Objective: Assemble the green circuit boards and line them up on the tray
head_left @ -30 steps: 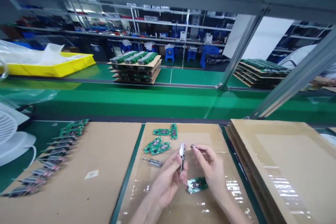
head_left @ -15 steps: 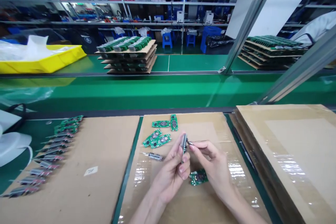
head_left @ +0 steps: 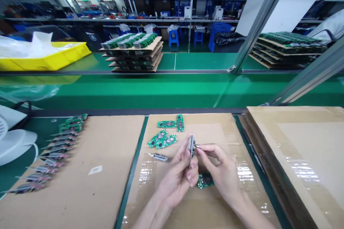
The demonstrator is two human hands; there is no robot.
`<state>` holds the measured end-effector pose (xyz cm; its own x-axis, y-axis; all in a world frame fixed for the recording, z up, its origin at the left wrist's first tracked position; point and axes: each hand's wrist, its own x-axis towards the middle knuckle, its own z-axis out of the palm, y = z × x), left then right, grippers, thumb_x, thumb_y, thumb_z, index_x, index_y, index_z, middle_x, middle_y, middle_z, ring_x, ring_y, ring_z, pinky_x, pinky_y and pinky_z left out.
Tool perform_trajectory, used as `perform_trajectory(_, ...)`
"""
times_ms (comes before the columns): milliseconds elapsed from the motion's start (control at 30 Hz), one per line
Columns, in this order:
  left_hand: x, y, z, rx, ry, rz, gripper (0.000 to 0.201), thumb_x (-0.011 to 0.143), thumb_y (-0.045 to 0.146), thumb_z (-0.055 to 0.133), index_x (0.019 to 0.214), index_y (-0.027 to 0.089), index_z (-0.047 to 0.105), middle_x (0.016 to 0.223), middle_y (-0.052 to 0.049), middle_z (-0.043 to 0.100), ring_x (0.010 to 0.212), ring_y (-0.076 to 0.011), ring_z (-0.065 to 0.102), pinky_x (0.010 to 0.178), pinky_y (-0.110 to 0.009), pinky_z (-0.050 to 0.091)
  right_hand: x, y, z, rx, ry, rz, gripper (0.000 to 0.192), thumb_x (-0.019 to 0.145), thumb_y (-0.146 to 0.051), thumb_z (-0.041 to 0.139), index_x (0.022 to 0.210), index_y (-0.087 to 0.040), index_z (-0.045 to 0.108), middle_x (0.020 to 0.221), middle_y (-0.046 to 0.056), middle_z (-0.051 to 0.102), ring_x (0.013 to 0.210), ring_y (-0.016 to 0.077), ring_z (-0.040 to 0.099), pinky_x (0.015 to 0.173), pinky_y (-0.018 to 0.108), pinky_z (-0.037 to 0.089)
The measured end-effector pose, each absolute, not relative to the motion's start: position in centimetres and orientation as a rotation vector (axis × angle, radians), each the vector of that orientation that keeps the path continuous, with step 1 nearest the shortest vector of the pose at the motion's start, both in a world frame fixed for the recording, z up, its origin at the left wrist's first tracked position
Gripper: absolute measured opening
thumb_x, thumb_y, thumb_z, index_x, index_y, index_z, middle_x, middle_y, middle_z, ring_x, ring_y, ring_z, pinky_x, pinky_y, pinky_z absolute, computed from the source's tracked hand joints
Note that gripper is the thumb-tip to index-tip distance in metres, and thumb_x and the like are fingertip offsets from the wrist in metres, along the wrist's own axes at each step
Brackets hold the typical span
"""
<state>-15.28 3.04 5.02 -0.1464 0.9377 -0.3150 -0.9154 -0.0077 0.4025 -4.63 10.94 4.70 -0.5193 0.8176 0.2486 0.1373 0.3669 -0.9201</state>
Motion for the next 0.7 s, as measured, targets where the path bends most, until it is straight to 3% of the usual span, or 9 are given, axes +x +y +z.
perform_trajectory(233, -15.16, 3.09, 4.89, 0.257, 0.788, 1.617, 0.065, 0.085, 0.026, 0.061, 0.142, 0.025, 0.030, 0.056, 0.003, 0.057, 0.037, -0.0079, 0.048, 0.037, -0.019, 0.042, -4.44, 10.64, 4.46, -0.868, -1.850, 1.206, 0.010, 0.083, -0.027, 0.061, 0.086, -0.021, 0.067, 0.082, 0.003, 0.075, 0.076, 0.0183, 0.071, 0.068, 0.027, 0.059)
perform_trajectory(567, -15.12, 3.23, 4.86, 0.191, 0.767, 1.612, 0.068, 0.082, 0.026, 0.066, 0.141, 0.024, 0.033, 0.056, 0.004, 0.054, 0.038, -0.0059, 0.043, 0.036, -0.016, 0.039, -4.38, 10.91, 4.69, -0.759, -1.944, 1.021, 0.008, 0.082, -0.022, 0.061, 0.085, -0.022, 0.068, 0.080, 0.002, 0.074, 0.071, 0.0171, 0.070, 0.066, 0.025, 0.057)
perform_trajectory(700, -15.34, 3.27, 5.26, 0.292, 0.929, 1.606, 0.076, 0.082, 0.031, 0.065, 0.145, 0.022, 0.024, 0.056, 0.002, 0.059, 0.037, -0.0090, 0.049, 0.037, -0.020, 0.042, -4.36, 10.72, 4.59, -0.774, -1.812, 1.416, 0.014, 0.085, -0.028, 0.057, 0.092, -0.024, 0.068, 0.073, 0.000, 0.071, 0.066, 0.0167, 0.068, 0.064, 0.027, 0.055)
